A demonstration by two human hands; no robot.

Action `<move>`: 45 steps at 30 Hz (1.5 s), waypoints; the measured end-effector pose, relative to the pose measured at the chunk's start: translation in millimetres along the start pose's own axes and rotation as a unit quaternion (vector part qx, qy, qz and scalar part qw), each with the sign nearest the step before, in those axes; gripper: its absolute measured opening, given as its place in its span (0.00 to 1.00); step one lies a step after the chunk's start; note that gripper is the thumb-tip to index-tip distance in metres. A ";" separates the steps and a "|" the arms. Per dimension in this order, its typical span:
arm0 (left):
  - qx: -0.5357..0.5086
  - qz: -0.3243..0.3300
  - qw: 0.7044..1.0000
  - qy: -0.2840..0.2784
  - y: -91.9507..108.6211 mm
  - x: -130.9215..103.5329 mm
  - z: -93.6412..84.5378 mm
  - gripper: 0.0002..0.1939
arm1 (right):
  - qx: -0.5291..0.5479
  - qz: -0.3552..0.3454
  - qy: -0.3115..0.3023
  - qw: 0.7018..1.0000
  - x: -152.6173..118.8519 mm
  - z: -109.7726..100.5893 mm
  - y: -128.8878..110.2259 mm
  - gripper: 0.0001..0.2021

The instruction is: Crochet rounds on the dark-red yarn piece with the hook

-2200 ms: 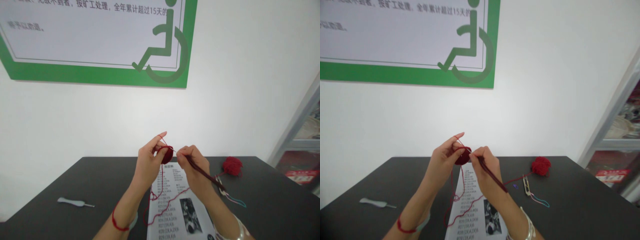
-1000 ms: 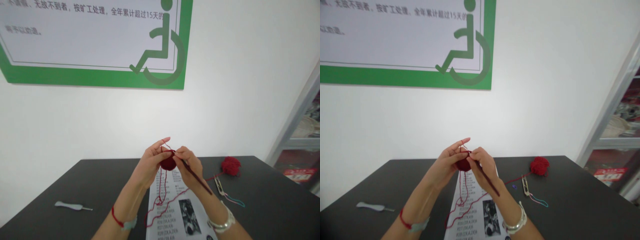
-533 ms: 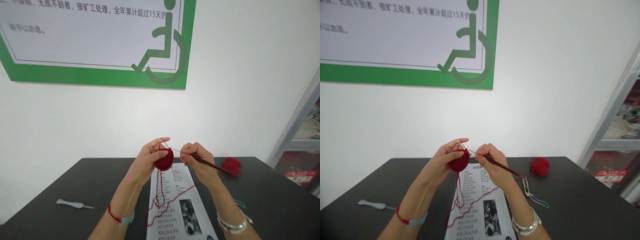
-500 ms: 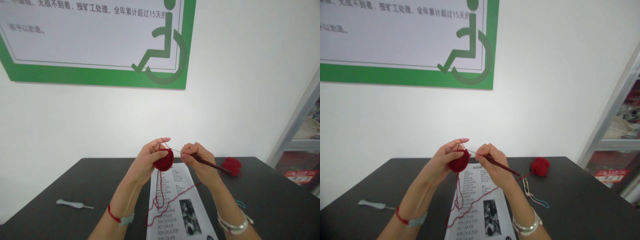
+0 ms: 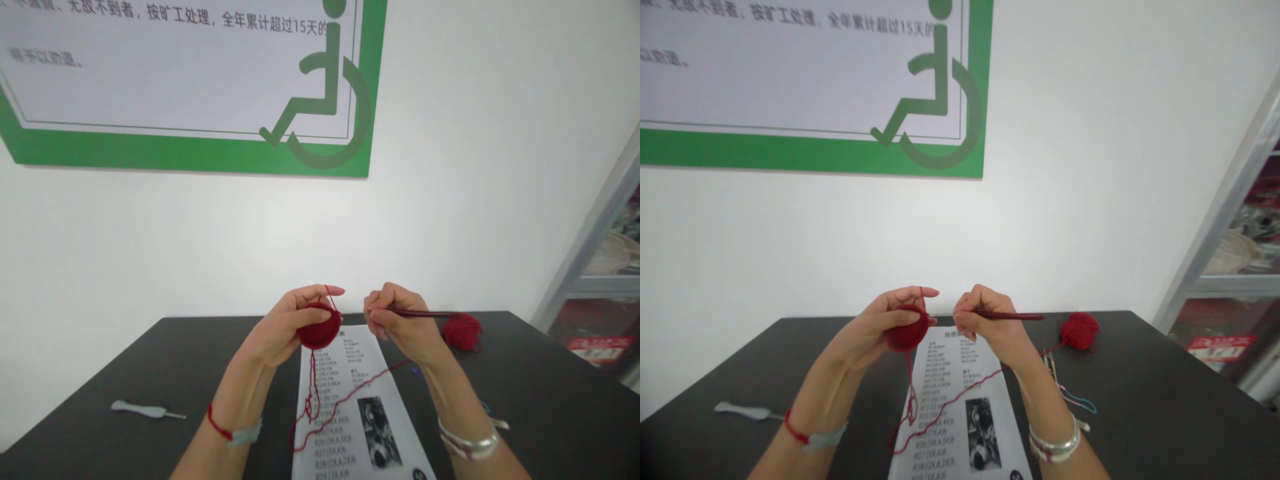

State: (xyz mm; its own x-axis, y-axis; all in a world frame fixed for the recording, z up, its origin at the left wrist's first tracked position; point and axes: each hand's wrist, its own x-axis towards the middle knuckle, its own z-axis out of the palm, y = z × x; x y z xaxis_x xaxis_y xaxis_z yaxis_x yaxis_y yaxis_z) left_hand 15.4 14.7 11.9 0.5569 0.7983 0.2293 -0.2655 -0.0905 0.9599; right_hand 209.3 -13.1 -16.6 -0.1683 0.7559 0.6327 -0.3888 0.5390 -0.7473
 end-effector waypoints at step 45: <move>0.139 0.164 0.960 0.179 -7.9 -0.9 26.8 0.12 | -0.370 -0.126 0.147 0.909 -10.9 35.7 16.4 0.06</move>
State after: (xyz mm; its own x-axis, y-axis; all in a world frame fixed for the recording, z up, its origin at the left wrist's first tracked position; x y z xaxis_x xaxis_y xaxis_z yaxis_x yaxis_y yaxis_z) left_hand 38.1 -1.3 8.4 0.1597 0.8488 0.5040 -0.1316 -0.4877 0.8630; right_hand 172.4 -25.8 -28.5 0.1322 0.5811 0.8030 0.3521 0.7297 -0.5861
